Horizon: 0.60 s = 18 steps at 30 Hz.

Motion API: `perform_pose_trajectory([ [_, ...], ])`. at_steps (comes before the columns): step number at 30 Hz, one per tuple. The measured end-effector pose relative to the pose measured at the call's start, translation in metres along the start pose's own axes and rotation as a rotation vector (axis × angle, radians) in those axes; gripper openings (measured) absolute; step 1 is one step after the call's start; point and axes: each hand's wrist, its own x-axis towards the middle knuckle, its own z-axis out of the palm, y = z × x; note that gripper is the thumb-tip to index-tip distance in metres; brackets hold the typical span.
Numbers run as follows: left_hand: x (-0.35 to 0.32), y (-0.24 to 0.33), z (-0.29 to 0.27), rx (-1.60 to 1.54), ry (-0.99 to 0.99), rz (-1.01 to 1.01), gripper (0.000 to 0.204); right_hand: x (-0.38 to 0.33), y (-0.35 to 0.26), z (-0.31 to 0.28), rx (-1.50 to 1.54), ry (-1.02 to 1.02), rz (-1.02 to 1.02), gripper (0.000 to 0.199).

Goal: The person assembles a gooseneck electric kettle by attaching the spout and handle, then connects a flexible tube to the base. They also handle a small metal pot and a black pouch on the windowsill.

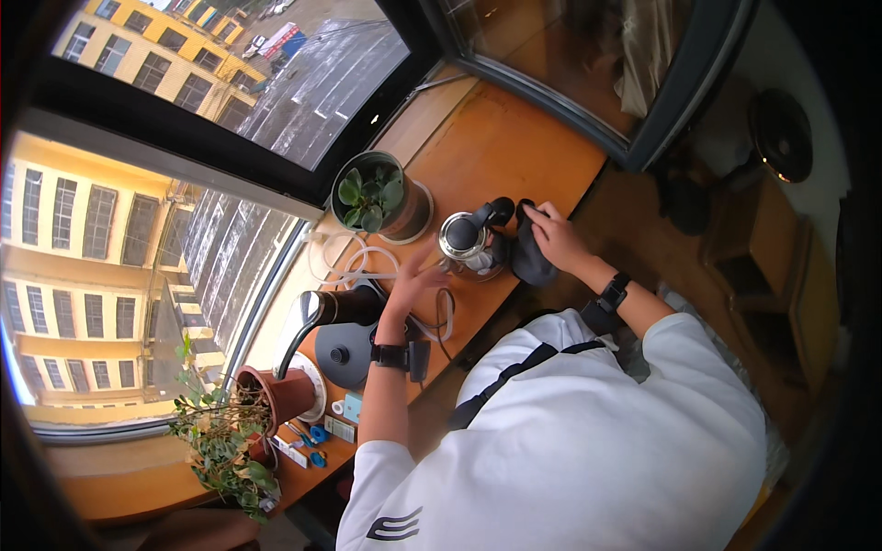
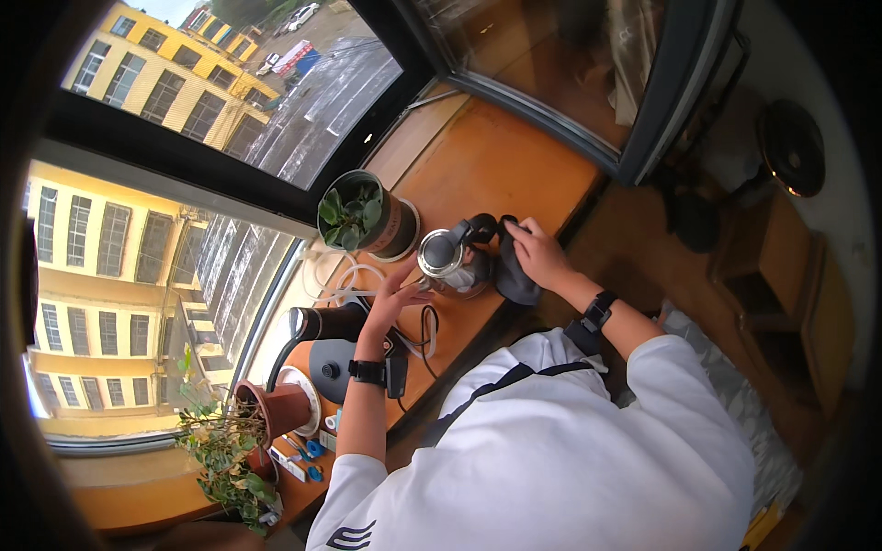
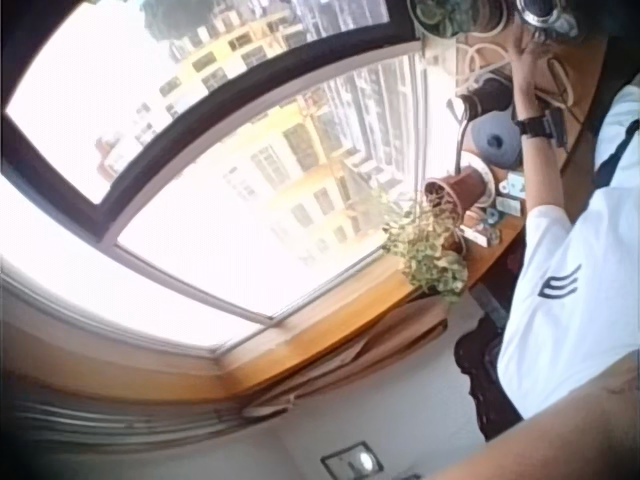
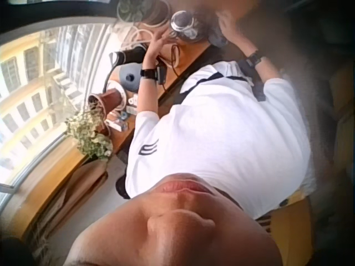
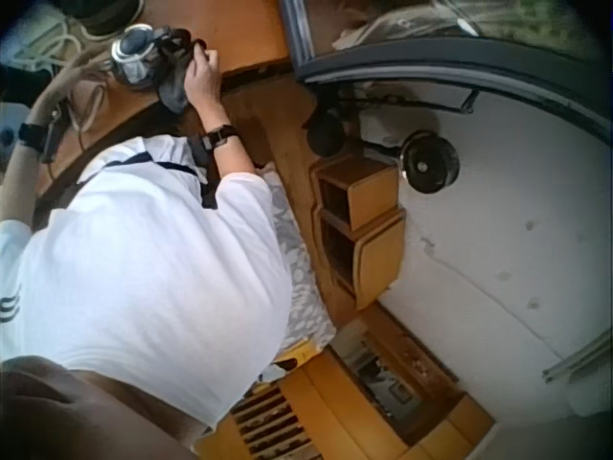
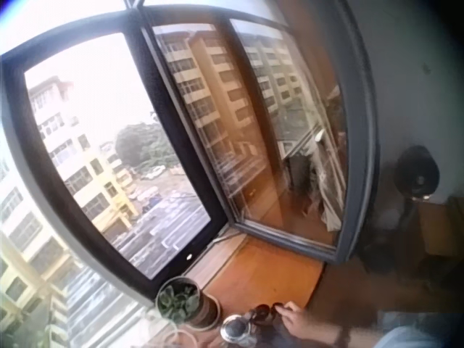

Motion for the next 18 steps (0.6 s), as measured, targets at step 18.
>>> perform_pose_trajectory([
  [18, -0.014, -0.039, 0.085, 0.267, 0.396, 0.269, 0.031, 0.035, -0.014, -0.018, -0.075, -0.172, 0.029, 0.036],
])
